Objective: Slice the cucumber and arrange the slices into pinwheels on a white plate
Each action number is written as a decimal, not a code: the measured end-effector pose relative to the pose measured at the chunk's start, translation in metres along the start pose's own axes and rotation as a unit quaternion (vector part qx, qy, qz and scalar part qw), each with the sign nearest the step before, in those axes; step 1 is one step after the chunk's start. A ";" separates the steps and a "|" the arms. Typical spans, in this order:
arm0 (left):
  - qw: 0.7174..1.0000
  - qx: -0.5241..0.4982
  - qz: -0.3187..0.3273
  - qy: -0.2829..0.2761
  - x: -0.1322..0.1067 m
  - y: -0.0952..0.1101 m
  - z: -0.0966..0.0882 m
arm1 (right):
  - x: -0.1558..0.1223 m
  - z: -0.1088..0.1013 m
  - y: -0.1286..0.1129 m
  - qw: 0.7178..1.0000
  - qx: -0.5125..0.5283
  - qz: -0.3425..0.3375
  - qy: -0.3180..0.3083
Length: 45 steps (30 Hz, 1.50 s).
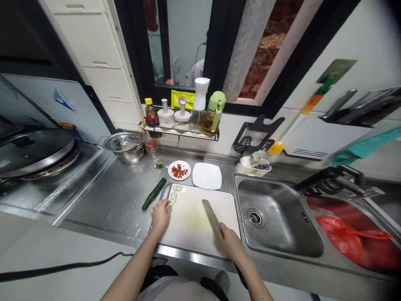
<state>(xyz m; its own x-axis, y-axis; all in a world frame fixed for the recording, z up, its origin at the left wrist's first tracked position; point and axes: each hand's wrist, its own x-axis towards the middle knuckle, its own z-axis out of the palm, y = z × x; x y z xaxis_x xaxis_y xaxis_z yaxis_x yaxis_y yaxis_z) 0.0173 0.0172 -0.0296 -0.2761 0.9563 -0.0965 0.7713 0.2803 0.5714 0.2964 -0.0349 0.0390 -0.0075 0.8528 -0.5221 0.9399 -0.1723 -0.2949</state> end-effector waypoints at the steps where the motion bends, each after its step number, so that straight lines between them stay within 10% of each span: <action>1: 1.000 -0.005 -0.004 0.001 0.000 0.000 -0.001 | 0.000 0.000 0.000 1.000 0.001 -0.001 0.001; 15: 0.993 0.115 0.036 -0.013 0.063 0.064 -0.006 | -0.001 -0.002 0.001 1.000 -0.002 0.018 0.004; 26: 0.983 0.165 0.066 -0.042 0.073 0.063 0.004 | -0.007 0.001 -0.005 0.999 -0.026 0.020 -0.002; 45: 0.984 0.047 0.084 -0.150 0.005 0.080 0.026 | -0.016 0.007 -0.031 0.998 -0.053 -0.018 0.000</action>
<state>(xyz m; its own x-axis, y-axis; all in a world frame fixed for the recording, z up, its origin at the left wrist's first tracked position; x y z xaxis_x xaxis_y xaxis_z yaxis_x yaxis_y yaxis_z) 0.0924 0.0470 -0.0059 0.0302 0.9673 -0.2516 0.8454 0.1096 0.5227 0.2654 -0.0470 0.0505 -0.0422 0.8578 -0.5123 0.9696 -0.0884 -0.2280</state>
